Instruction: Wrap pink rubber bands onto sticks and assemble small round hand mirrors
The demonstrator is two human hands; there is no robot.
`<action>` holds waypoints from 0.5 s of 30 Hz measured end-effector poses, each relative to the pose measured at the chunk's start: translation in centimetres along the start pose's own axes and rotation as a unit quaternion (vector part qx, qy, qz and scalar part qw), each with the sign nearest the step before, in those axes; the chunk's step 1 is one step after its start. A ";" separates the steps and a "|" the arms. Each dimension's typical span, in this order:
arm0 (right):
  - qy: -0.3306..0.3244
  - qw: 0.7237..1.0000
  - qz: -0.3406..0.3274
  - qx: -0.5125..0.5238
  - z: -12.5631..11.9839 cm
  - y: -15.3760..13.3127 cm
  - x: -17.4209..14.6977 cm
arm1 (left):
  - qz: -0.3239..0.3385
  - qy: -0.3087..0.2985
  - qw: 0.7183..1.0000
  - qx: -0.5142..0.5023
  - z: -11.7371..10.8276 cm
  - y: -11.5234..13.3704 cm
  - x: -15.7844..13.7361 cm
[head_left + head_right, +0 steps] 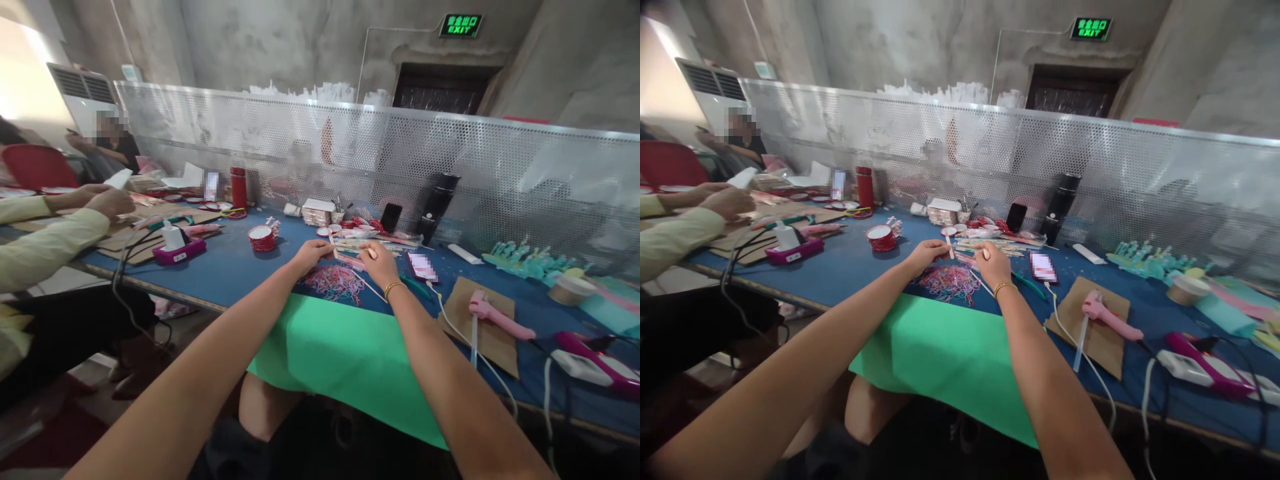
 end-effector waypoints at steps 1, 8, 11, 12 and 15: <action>0.000 1.000 -0.003 -0.002 0.0 -0.3 0.0 | 0.001 -0.004 1.000 -0.009 0.1 0.2 -0.1; -0.012 0.999 -0.031 0.015 1.0 -2.5 -0.5 | 0.002 -0.049 0.998 -0.026 1.7 1.5 -1.2; -0.037 0.999 -0.027 0.029 1.9 -2.6 -0.7 | 0.004 -0.066 0.997 -0.035 2.2 1.7 -1.4; -0.043 0.998 -0.023 0.037 2.1 -2.5 -0.7 | 0.005 -0.069 0.997 -0.035 2.3 1.7 -1.4; -0.048 0.997 -0.019 0.053 2.4 -2.3 -0.8 | 0.006 -0.070 0.997 -0.027 2.3 1.7 -1.4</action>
Point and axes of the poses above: each hand's wrist, its own x-axis towards the middle knuckle, its own z-axis out of the palm, y = z × x, the point moved 10 cm from there along x, towards the middle knuckle, and after that the axes turned 6 degrees about -z, right-handed, at the moved point
